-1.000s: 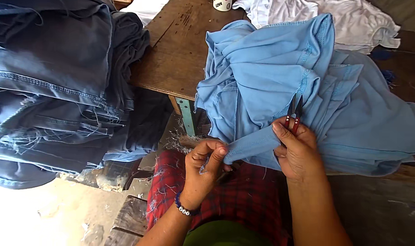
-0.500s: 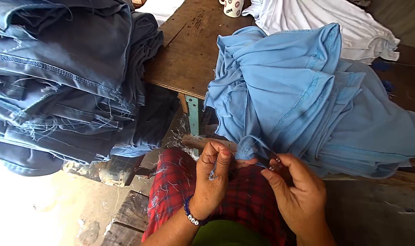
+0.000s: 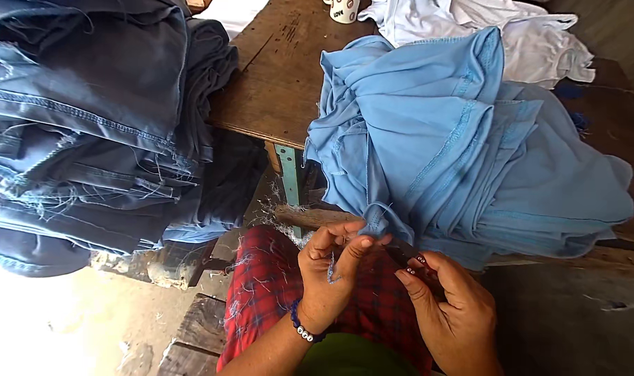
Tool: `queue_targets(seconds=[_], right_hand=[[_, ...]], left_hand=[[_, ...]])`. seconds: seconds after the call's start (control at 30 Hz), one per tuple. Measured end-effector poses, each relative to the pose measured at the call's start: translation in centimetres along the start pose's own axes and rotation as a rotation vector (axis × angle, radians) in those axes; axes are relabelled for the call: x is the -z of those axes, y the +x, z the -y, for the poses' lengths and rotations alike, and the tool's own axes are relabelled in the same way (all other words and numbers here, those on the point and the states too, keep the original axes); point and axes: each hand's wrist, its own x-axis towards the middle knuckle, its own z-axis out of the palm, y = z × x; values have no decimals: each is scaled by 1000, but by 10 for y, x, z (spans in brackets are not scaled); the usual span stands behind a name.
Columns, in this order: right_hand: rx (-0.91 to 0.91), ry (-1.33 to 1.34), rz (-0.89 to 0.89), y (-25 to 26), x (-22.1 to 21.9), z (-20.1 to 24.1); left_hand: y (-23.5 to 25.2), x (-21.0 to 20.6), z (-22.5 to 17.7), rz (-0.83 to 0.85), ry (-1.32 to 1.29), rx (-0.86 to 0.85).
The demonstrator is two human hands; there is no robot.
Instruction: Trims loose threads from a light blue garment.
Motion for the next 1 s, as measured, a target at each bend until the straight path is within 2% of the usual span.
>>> queue_targets(seconds=[0.13,0.37,0.73,1.0], right_hand=[[-12,2,22,-1,0,1],[-9,-89,64,2,-8,2],[-14,-197,47,5,-12,7],[-3,-56,60,-1,-5,-9]], left_hand=[[0,-4,0,-56,27,40],[-5,2,2,6,110,50],[-10,9,9,150,427,-142],[-9,5,9,51,248,-20]])
